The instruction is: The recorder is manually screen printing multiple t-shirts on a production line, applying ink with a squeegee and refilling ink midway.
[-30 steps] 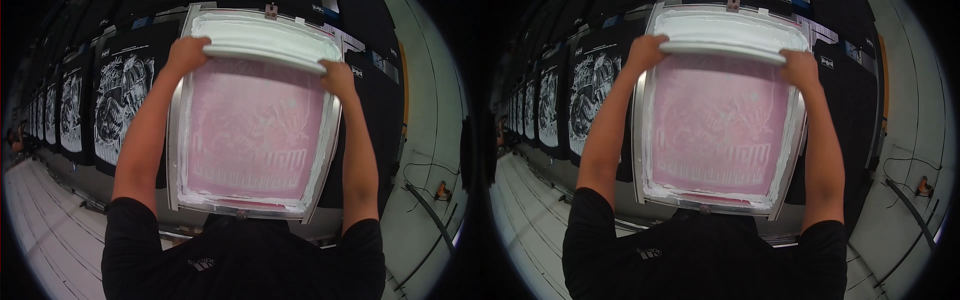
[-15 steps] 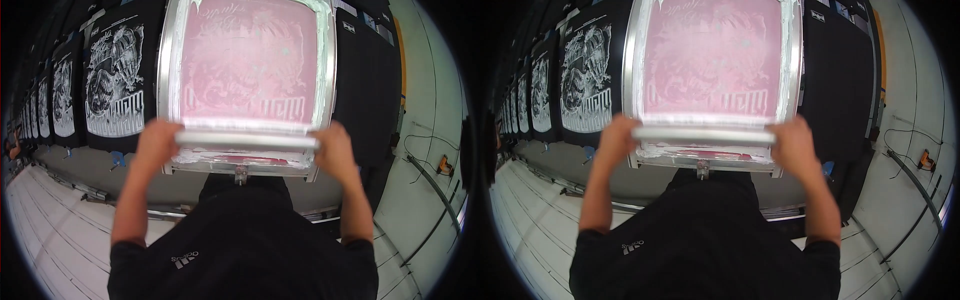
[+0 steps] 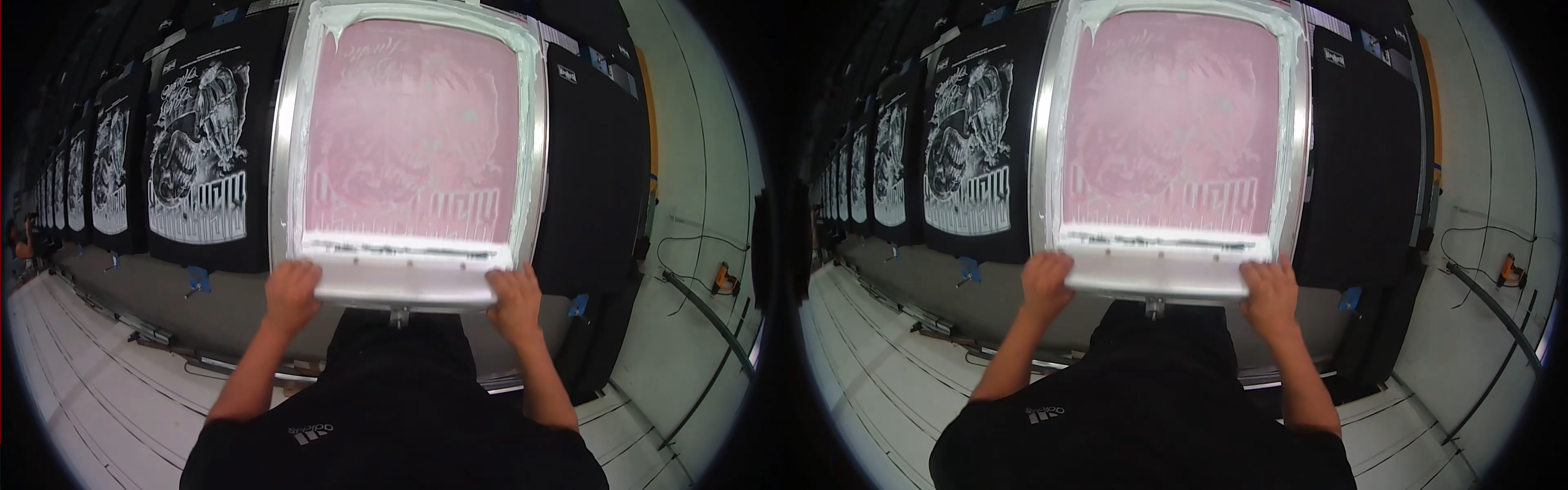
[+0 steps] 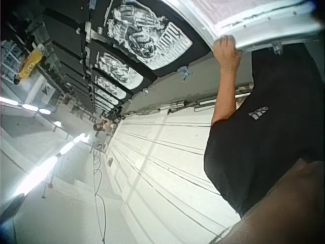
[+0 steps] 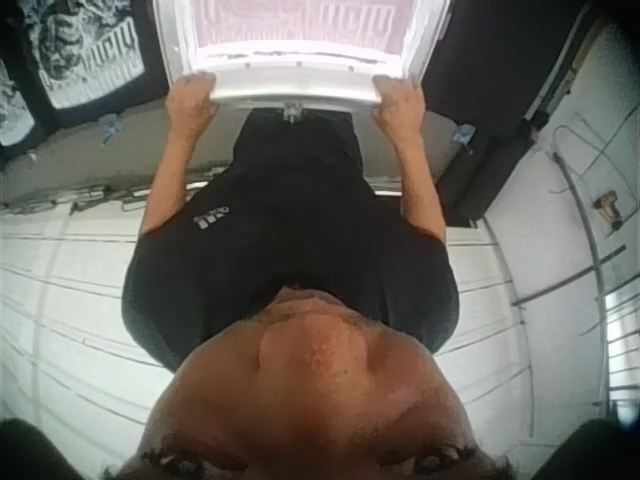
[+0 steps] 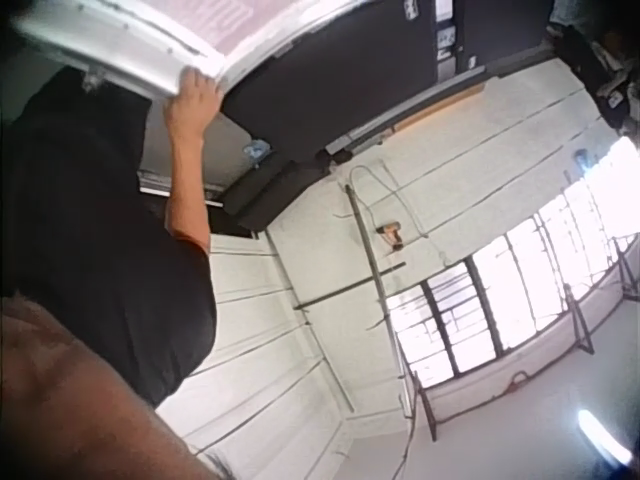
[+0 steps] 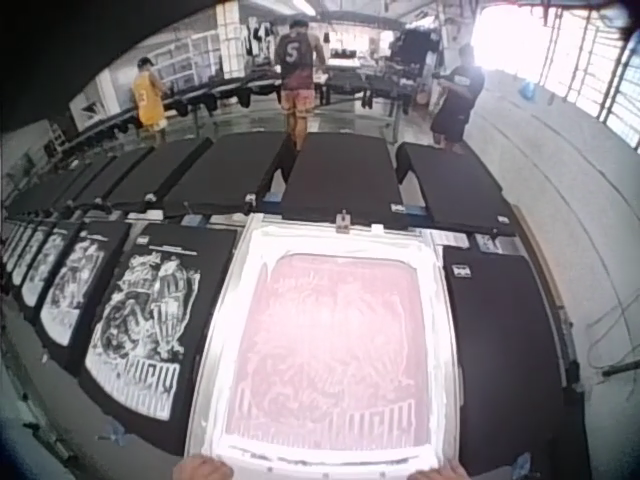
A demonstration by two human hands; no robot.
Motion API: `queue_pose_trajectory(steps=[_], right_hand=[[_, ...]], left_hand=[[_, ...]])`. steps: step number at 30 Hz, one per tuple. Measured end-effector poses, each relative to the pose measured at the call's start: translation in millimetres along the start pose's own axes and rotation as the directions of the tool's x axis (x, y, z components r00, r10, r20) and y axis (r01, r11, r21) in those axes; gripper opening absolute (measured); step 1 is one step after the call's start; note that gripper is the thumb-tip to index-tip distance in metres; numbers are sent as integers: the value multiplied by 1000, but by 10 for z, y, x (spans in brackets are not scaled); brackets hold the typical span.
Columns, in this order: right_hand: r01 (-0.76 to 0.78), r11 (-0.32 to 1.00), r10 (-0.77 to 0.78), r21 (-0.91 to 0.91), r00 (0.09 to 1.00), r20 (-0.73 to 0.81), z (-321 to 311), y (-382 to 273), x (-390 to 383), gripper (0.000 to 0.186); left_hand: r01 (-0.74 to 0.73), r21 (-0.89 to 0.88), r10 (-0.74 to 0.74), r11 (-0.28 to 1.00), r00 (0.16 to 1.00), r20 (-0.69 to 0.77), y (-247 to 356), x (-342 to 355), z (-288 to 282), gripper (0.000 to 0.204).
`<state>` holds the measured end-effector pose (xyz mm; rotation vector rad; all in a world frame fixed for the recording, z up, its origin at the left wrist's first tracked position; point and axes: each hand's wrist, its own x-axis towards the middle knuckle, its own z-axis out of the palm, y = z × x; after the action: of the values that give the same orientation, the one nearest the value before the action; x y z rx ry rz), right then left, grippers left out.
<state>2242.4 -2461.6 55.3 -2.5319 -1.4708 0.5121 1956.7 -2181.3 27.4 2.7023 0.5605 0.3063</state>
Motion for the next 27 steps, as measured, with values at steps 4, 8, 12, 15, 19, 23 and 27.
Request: queue_pose_trajectory(steps=[4,8,12,15,19,23,27], right_hand=[[87,994,-98,-69,979,-181,-173,406,1244,48],[6,980,-50,-199,975,-216,-551,766,2489,39],[-11,961,-27,-278,991,-134,-929,1087,3610,42],[-11,957,-16,-291,996,-88,-1211,1323,4183,47],[95,976,-109,-198,992,-64,-1521,1024,4398,46],[67,994,-66,-81,998,14,-1911,1042,4430,47],[87,989,-88,-120,996,-2,-1944,1262,4655,48]], left_hand=[[-21,92,28,996,997,-74,-607,1343,112,30],[87,148,-88,985,996,2,-1082,2690,136,35],[43,231,-37,972,999,-28,-1455,3816,79,29],[30,169,-35,985,999,27,-1471,4393,-52,29],[112,229,-137,967,986,95,-1631,4358,-381,42],[53,362,206,931,740,-640,-914,3716,-495,45],[365,-342,-163,866,852,497,-51,1860,-397,30]])
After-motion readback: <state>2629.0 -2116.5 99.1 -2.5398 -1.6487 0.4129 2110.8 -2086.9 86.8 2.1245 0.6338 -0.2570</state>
